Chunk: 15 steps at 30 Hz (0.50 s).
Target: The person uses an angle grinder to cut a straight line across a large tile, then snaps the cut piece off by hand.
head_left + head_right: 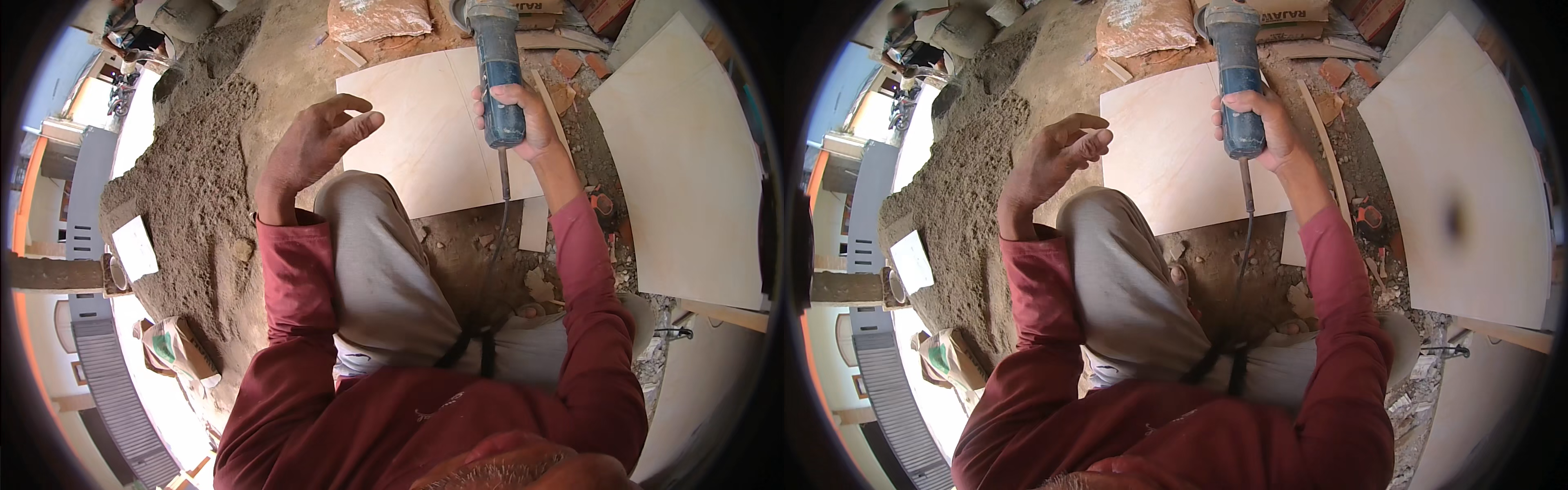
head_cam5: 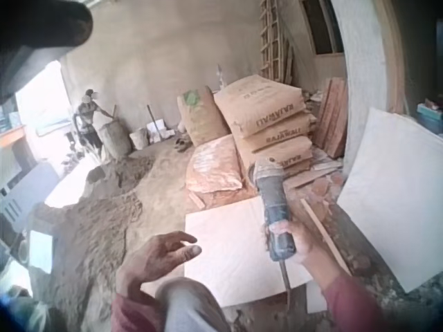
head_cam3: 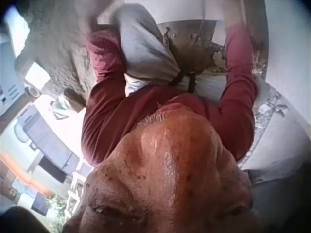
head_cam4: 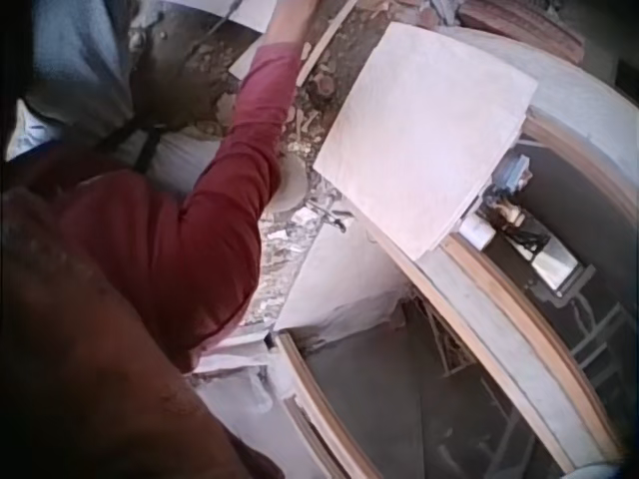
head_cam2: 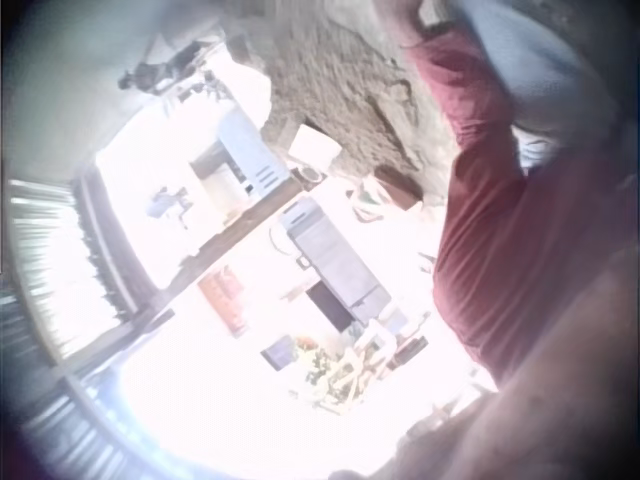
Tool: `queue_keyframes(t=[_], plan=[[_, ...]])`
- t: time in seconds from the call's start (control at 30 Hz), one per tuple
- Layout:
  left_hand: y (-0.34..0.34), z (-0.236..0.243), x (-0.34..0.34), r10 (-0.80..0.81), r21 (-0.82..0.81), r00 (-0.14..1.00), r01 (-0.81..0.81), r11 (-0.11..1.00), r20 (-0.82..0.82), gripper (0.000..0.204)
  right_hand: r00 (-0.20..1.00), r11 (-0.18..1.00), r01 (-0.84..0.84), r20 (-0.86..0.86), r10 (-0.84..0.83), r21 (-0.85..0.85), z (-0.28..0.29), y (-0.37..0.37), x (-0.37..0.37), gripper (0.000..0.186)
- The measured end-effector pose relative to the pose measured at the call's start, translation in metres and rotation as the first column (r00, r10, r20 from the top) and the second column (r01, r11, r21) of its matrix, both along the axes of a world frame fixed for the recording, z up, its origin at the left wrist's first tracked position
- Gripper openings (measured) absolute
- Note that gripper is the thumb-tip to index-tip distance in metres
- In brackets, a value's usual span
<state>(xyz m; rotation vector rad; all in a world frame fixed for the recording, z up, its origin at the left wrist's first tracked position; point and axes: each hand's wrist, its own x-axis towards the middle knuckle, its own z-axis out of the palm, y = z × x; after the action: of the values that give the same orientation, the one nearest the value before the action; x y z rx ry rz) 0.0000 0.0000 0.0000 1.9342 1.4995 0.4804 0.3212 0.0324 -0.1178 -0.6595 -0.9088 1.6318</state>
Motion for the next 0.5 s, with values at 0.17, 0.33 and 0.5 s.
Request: queue_keyframes(t=[0.17,0.33,0.5], plan=[[0.077,-0.135,-0.047,-0.082,0.005,0.99,0.083,0.997,-0.118,0.038,0.986,0.998,0.031,0.164,-0.021,-0.058,-0.034,0.011,-0.002,0.046],[0.114,-0.287,-0.052,0.029,0.215,0.961,0.032,0.976,-0.276,0.066,0.852,0.983,0.177,0.508,-0.127,-0.051,-0.05,0.014,-0.045,0.054],[0.093,-0.335,0.024,0.16,0.33,0.896,-0.017,0.944,-0.413,0.074,0.571,0.969,0.243,0.799,-0.188,0.054,-0.093,0.016,-0.039,0.066]])
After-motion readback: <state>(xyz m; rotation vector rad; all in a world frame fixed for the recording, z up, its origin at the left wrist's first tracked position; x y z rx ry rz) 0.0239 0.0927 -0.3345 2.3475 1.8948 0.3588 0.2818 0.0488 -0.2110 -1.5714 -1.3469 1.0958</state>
